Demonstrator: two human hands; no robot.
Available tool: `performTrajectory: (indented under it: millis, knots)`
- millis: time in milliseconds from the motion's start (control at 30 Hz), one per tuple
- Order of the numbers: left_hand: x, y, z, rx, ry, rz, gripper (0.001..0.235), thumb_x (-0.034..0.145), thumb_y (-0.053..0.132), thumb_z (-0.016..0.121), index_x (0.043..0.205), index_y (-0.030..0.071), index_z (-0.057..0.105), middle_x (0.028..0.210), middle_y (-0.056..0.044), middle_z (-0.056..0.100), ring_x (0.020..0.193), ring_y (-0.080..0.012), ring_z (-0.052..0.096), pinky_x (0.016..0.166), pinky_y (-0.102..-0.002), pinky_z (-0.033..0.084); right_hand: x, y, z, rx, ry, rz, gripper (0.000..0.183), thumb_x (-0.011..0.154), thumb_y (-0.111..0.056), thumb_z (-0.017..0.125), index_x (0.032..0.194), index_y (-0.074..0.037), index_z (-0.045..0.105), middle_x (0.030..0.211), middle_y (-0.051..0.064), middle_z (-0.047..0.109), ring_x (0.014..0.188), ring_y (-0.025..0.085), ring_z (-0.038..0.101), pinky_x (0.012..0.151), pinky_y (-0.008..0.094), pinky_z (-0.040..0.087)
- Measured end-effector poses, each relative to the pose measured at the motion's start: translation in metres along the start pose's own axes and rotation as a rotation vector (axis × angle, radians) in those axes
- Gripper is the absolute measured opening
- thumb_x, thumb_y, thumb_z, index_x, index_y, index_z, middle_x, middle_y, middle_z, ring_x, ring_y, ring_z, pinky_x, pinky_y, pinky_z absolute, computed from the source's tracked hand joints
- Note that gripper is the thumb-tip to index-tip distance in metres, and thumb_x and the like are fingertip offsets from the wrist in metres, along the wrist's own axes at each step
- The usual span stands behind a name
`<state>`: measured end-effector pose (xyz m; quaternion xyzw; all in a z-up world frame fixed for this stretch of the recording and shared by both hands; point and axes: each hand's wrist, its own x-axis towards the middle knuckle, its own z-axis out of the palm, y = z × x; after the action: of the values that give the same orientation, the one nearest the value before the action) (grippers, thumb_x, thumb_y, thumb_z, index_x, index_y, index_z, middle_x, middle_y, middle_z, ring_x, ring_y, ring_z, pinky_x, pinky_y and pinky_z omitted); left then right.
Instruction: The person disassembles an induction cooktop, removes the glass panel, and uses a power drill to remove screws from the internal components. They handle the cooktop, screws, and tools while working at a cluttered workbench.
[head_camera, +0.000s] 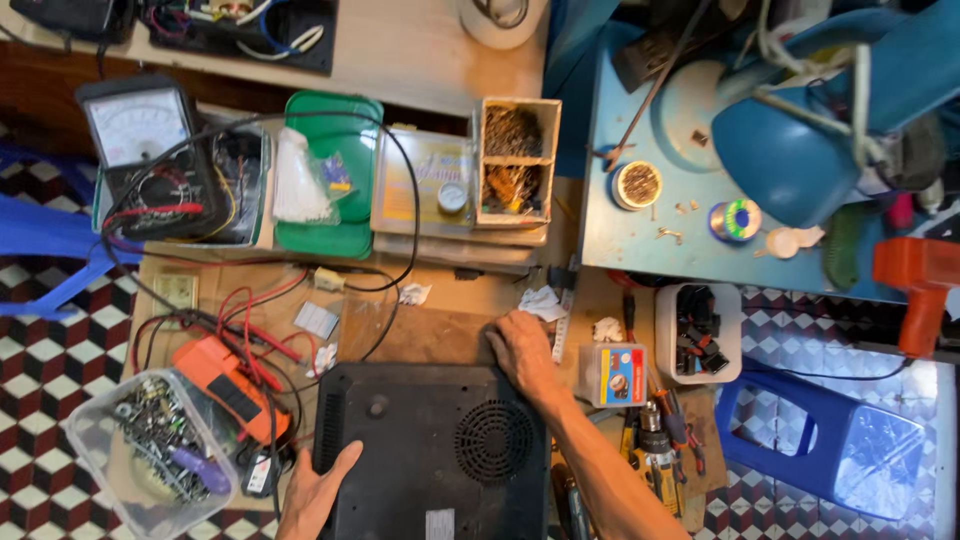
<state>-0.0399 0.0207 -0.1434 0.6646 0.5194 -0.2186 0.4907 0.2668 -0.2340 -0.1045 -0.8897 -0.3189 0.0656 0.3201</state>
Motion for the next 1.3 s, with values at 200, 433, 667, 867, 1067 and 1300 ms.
performTrajectory:
  millis: [200,433,667,867,1067,1300]
  knots:
    - [0.042,-0.018,0.017,0.044,-0.058,-0.322,0.093,0.076,0.058,0.084,0.137,-0.007,0.058,0.129,-0.027,0.071,0.121,-0.0381,0.068,0.106,-0.043,0.049,0.005,-0.015,-0.023,0.038,0.095,0.067,0.014,0.089,-0.01,0.073,0.094,-0.002,0.063,0.09,0.016,0.061,0.087,0.035,0.061,0.077,0.042,0.049]
    - [0.044,0.012,0.025,-0.101,-0.051,-0.186,0.106,0.064,0.064,0.084,0.138,-0.004,0.054,0.128,-0.023,0.066,0.122,-0.0351,0.062,0.107,-0.043,0.045,0.061,-0.02,-0.155,0.239,0.585,0.464,0.017,0.097,-0.016,0.072,0.1,-0.001,0.067,0.09,0.007,0.067,0.08,0.013,0.061,0.074,0.03,0.052]
    - [0.023,0.088,0.008,0.125,-0.012,-0.178,0.099,0.07,0.073,0.078,0.13,-0.005,0.062,0.121,-0.025,0.072,0.116,-0.0371,0.066,0.105,-0.043,0.048,0.132,0.017,-0.207,0.068,0.44,0.316,0.018,0.094,-0.016,0.074,0.096,0.001,0.071,0.092,0.01,0.066,0.079,0.017,0.063,0.074,0.032,0.052]
    - [-0.003,0.148,-0.005,-0.069,0.042,-0.009,0.091,0.067,0.069,0.075,0.122,-0.004,0.066,0.106,-0.024,0.078,0.102,-0.0375,0.075,0.092,-0.044,0.055,0.126,0.02,-0.208,0.037,0.476,0.33,0.018,0.096,-0.017,0.072,0.1,0.0,0.075,0.09,0.011,0.069,0.08,0.018,0.065,0.075,0.032,0.051]
    - [-0.004,0.177,-0.004,-0.01,0.159,0.138,0.09,0.077,0.07,0.074,0.128,-0.003,0.063,0.111,-0.024,0.071,0.104,-0.0377,0.067,0.091,-0.045,0.051,0.067,0.003,-0.204,0.116,0.571,0.467,0.021,0.099,-0.02,0.07,0.103,0.0,0.073,0.089,0.007,0.069,0.077,0.015,0.062,0.071,0.029,0.05]
    - [-0.015,0.18,-0.013,-0.053,0.111,0.146,0.082,0.07,0.069,0.075,0.109,-0.003,0.072,0.106,-0.021,0.077,0.097,-0.033,0.073,0.088,-0.043,0.054,-0.083,-0.026,-0.088,0.276,0.254,0.951,0.045,0.092,-0.039,0.068,0.118,-0.002,0.07,0.105,0.013,0.074,0.1,0.021,0.067,0.09,0.034,0.051]
